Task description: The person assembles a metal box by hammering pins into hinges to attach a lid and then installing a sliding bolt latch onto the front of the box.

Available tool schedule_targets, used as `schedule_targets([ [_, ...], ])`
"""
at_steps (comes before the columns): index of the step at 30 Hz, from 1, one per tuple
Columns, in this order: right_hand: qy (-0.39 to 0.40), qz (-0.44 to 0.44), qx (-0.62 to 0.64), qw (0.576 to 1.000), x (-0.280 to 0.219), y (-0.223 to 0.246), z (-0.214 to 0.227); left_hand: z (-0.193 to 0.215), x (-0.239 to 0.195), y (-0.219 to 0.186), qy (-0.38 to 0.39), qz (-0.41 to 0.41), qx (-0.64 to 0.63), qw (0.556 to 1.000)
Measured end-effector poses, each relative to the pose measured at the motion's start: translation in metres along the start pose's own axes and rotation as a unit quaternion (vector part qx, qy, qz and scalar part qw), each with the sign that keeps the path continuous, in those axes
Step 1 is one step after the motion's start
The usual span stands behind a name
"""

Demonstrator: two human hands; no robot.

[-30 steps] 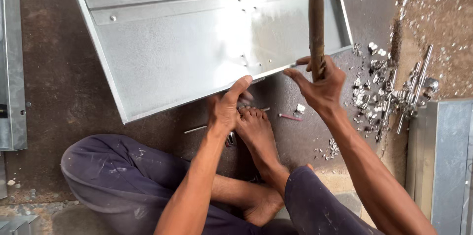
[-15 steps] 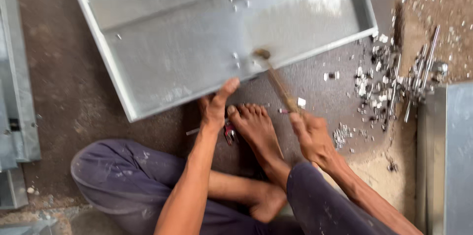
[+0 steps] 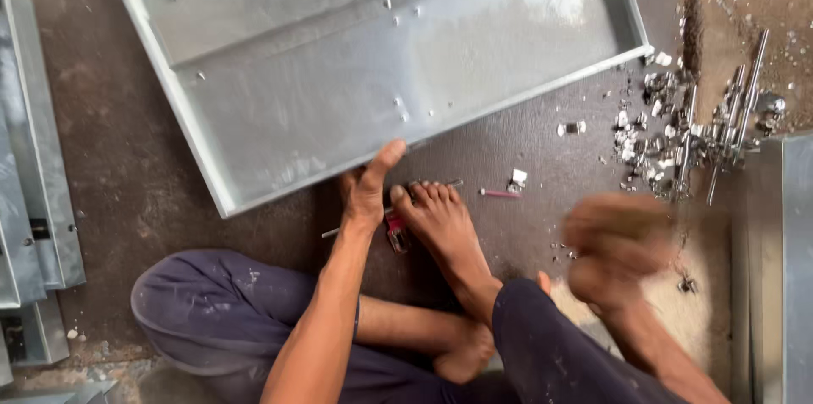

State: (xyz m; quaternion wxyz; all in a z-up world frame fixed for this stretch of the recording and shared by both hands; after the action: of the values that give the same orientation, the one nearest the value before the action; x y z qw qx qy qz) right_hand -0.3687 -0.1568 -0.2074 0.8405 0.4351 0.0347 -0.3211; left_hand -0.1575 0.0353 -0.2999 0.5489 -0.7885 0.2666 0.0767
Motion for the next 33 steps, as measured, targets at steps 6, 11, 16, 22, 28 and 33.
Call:
schedule_targets([
  [6, -0.008, 0.029, -0.054, 0.998, 0.004, -0.025, -0.018, -0.016, 0.008, -0.02, -0.012, -0.023, -0.028, 0.999],
  [11, -0.131, 0.045, -0.041, 0.989, -0.039, -0.084, 0.006, -0.03, -0.018, -0.021, -0.059, -0.076, -0.07, 0.993],
  [16, -0.122, -0.102, -0.268, 0.95, -0.01, -0.116, 0.033, -0.084, -0.051, 0.019, -0.042, -0.045, 0.207, 0.976],
  [22, -0.21, 0.041, -0.225, 0.951, -0.011, -0.119, 0.044, -0.146, -0.03, 0.056, 0.291, -0.166, 0.463, 0.82],
  [28, -0.254, -0.033, -0.256, 0.932, 0.013, -0.166, 0.08, -0.122, -0.032, 0.073, 0.266, -0.053, 0.318, 0.909],
  [33, -0.249, -0.086, -0.268, 0.927, 0.023, -0.19, 0.084, -0.109, -0.046, 0.049, 0.149, 0.157, 0.155, 0.964],
])
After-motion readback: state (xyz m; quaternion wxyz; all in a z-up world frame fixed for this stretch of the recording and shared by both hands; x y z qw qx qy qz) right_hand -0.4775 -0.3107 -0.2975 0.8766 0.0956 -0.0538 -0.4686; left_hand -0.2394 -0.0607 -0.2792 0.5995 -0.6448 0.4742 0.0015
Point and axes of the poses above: each hand's wrist, its own x-axis towards the middle knuckle, its own z-axis out of the back of the hand, y = z × x, the point moved 2 cm from there along x, towards the middle knuckle, and after that the axes turned 8 degrees about -x, right-handed, at the moved point
